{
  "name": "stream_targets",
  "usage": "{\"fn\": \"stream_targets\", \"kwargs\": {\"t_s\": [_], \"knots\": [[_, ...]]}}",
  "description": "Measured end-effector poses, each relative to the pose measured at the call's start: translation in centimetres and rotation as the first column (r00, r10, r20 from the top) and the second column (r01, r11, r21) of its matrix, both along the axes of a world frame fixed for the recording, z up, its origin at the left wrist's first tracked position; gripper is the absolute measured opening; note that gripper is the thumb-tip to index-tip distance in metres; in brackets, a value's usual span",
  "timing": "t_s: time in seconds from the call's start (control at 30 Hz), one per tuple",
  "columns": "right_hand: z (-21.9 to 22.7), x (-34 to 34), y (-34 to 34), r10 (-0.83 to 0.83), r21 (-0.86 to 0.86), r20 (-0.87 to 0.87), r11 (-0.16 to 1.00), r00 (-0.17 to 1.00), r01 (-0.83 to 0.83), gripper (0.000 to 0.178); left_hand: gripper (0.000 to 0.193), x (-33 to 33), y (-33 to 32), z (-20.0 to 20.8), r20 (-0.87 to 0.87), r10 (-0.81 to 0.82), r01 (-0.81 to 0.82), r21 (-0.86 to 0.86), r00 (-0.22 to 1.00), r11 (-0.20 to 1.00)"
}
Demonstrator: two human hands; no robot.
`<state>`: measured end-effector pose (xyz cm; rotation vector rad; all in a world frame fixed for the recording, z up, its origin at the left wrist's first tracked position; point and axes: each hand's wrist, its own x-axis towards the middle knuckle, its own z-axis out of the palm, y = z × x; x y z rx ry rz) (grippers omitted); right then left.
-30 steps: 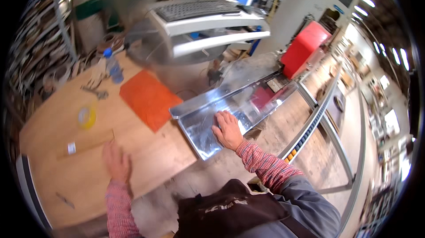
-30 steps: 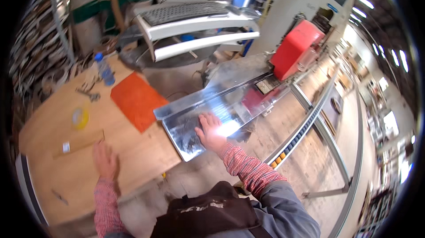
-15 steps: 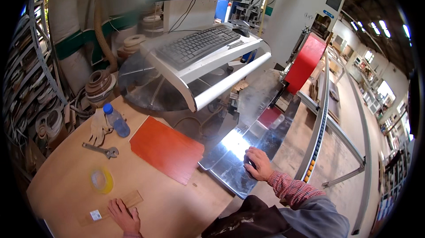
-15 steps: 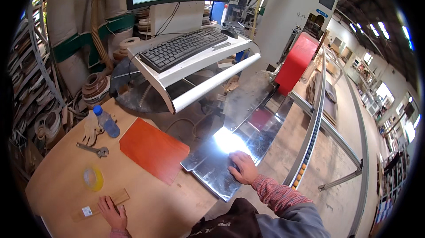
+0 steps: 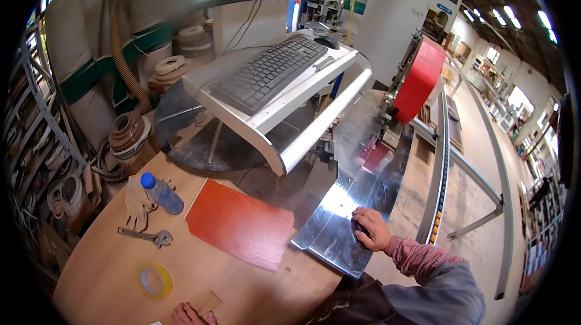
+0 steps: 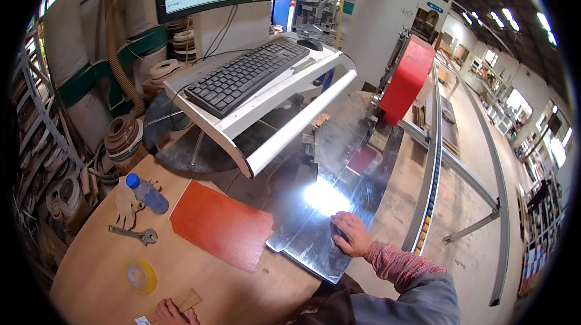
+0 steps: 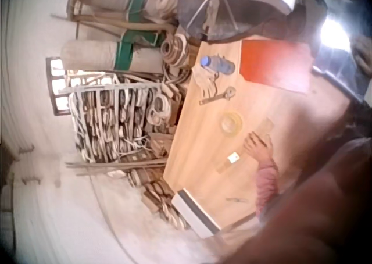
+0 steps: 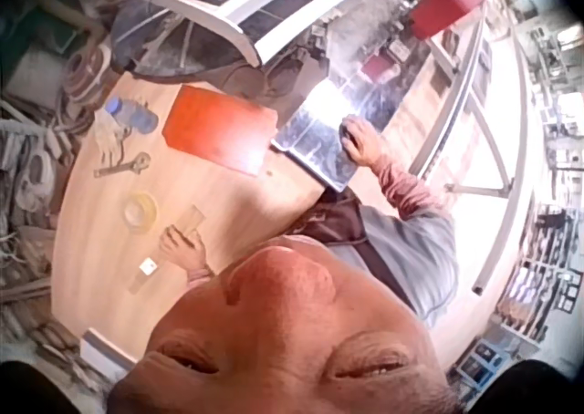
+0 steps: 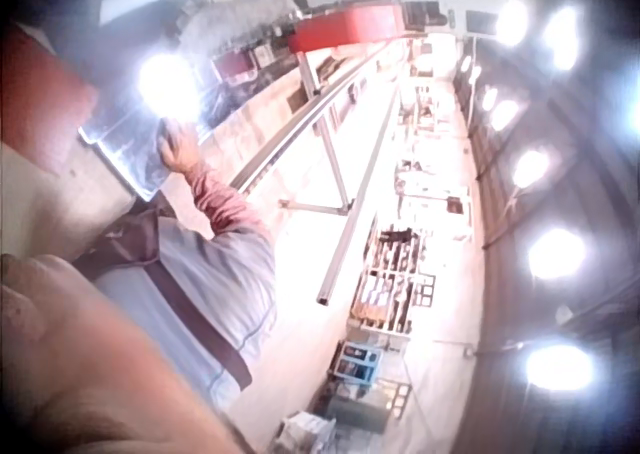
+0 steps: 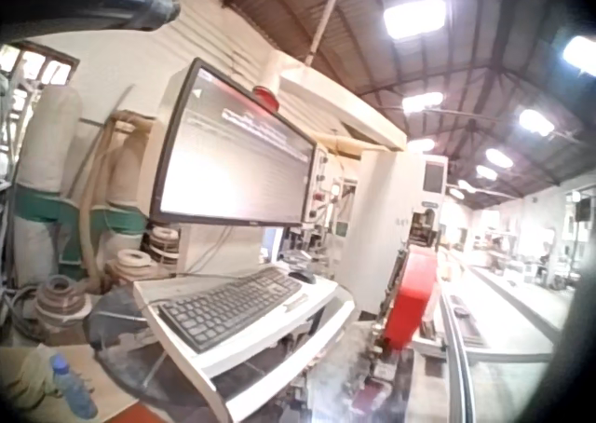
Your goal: The person feeds wooden planks through a surface planer, retrieves the processed pieces, and stacks them. They also operate a computer interface and handle rolls of material in a workshop setting.
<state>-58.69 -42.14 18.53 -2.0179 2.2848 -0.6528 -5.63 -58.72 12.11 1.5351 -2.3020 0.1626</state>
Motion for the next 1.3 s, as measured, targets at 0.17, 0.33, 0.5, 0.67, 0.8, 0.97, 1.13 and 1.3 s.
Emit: {"fn": "stream_targets", "kwargs": {"t_s": [0.17,0.33,0.5,0.67,0.8,0.97,1.13,1.3], "knots": [[-0.2,-0.1,0.4,-0.009,-0.008,0.008,1.000,1.000,0.009,0.042,0.064,-0.1,0.5,-0.1,-0.019,-0.020,0.019,-0.010,1.000,1.000],[-0.3,-0.2,0.6,0.000,-0.040,0.005,0.999,1.000,0.000,0.040,0.064,0.6,0.7,-1.8,-0.039,-0.045,0.043,-0.049,0.998,0.998],[-0.5,-0.3,0.7,0.001,-0.053,0.025,0.999,1.000,0.000,0.040,0.068,1.0,1.0,-2.4,-0.074,-0.015,0.026,0.144,0.997,0.989],[-0.7,-0.4,0.7,0.006,-0.057,0.031,0.998,0.999,-0.004,0.040,0.062,0.3,1.0,-1.5,0.012,0.016,-0.015,-0.032,1.000,0.999],[-0.7,-0.4,0.5,0.005,-0.055,0.020,0.999,1.000,-0.004,0.039,0.062,0.0,0.5,-1.1,0.000,-0.003,0.003,-0.032,1.000,0.999],[-0.6,-0.4,0.2,0.002,-0.048,0.025,0.999,1.000,-0.001,0.039,0.062,0.1,0.1,-1.2,0.000,-0.006,0.006,-0.005,1.000,1.000],[-0.4,-0.1,-0.1,-0.005,-0.050,0.023,0.999,1.000,0.006,0.039,0.063,0.2,-0.1,-1.2,0.000,0.000,0.000,0.030,1.000,1.000],[-0.3,0.0,-0.5,-0.011,-0.035,0.000,0.999,1.000,0.011,0.039,0.064,0.3,-0.3,-1.4,-0.016,-0.001,0.002,0.050,1.000,0.999]]}}
